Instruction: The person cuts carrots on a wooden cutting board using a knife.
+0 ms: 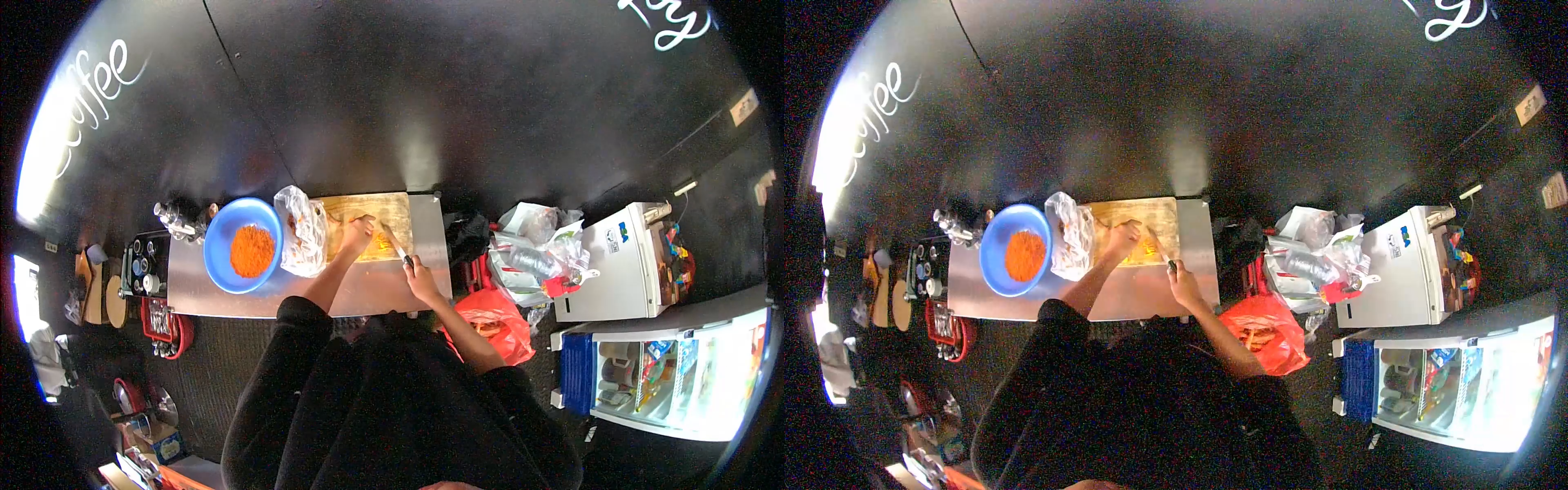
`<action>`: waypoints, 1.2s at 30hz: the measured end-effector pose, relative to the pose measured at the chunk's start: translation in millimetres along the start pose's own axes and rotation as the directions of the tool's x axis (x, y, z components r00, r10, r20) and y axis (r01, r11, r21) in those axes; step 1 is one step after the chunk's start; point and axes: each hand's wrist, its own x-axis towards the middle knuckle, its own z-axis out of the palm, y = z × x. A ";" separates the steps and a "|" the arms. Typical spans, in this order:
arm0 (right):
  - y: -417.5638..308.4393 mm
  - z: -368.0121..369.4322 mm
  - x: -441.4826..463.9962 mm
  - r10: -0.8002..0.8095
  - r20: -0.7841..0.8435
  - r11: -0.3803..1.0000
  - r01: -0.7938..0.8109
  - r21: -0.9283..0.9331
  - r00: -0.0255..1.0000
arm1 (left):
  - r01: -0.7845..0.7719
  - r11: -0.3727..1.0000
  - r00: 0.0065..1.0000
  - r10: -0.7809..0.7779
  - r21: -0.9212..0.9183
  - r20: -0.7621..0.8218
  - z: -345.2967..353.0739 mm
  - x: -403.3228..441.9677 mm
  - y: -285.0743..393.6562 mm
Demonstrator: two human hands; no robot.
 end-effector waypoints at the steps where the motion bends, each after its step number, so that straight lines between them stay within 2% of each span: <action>1: 0.3 -0.1 -1.1 0.031 -0.026 1.000 -0.031 -0.003 0.999 | -0.008 1.000 1.000 0.008 -0.002 0.006 1.9 1.7 -0.5; 4: 2.3 2.0 -8.4 0.005 -0.119 0.999 -0.001 0.035 0.993 | 0.005 0.999 0.999 -0.004 -0.036 0.043 17.2 4.3 -9.9; 7: 12.0 9.0 -14.2 0.026 -0.115 0.999 -0.023 0.025 0.993 | 0.018 1.000 0.998 -0.018 -0.002 0.062 28.0 5.9 -21.6; 9: 18.9 14.6 -17.5 0.043 -0.115 0.995 -0.032 0.091 0.992 | -0.094 0.968 0.989 0.064 0.234 0.133 26.9 4.4 -19.3; 10: 22.3 16.0 -18.7 0.058 -0.110 0.988 -0.041 0.151 0.992 | -0.097 0.967 0.988 0.066 0.236 0.136 25.0 4.8 -16.1; 12: 29.3 20.1 -19.9 0.083 -0.106 0.987 -0.067 0.148 0.991 | 0.056 0.998 0.978 -0.054 -0.004 0.203 23.4 5.7 -12.4; 14: 36.3 26.5 -18.9 0.104 -0.090 0.985 -0.090 0.145 0.990 | 0.062 0.998 0.970 -0.058 -0.011 0.235 22.7 3.6 -12.8; 16: 38.9 30.2 -19.3 0.062 -0.139 0.990 -0.043 0.136 0.988 | 0.069 0.997 0.961 -0.061 -0.019 0.268 21.2 0.4 -14.2; 18: 38.3 30.2 -20.7 0.055 -0.147 0.988 -0.033 0.148 0.988 | 0.018 0.999 0.934 -0.006 -0.030 0.357 17.9 -0.1 -12.7; 23: 30.8 26.7 -24.1 0.071 -0.138 0.983 -0.046 0.176 0.988 | 0.027 0.999 0.926 -0.009 -0.043 0.377 11.5 -5.1 1.5; 25: 32.3 26.6 -23.5 0.129 -0.061 0.976 -0.115 0.185 0.990 | 0.051 0.998 0.924 -0.032 -0.039 0.380 14.6 -5.7 -0.8; 28: 31.9 25.5 -22.8 0.100 -0.081 0.982 -0.085 0.170 0.992 | -0.021 0.998 0.954 0.038 -0.062 0.296 12.6 -10.6 7.2; 29: 31.3 24.6 -21.6 0.098 -0.080 0.982 -0.083 0.169 0.992 | -0.007 1.000 0.959 0.002 0.015 0.282 11.1 -12.1 12.2; 30: 29.7 23.2 -20.9 0.103 -0.072 0.984 -0.092 0.150 0.992 | 0.008 0.996 0.963 -0.032 0.092 0.266 11.8 -12.7 12.4; 32: 26.4 21.4 -20.7 0.109 -0.063 0.986 -0.100 0.130 0.992 | 0.042 0.997 0.954 -0.059 0.065 0.294 18.1 -8.0 1.7; 34: 20.5 21.7 -22.2 0.062 -0.101 0.998 -0.065 -0.027 0.993 | 0.081 0.996 0.943 -0.089 0.038 0.321 28.0 -6.9 -11.3; 36: 16.3 25.4 -23.6 0.059 -0.088 0.996 -0.064 -0.057 0.994 | 0.068 0.990 0.947 -0.103 0.121 0.304 31.9 -8.3 -9.9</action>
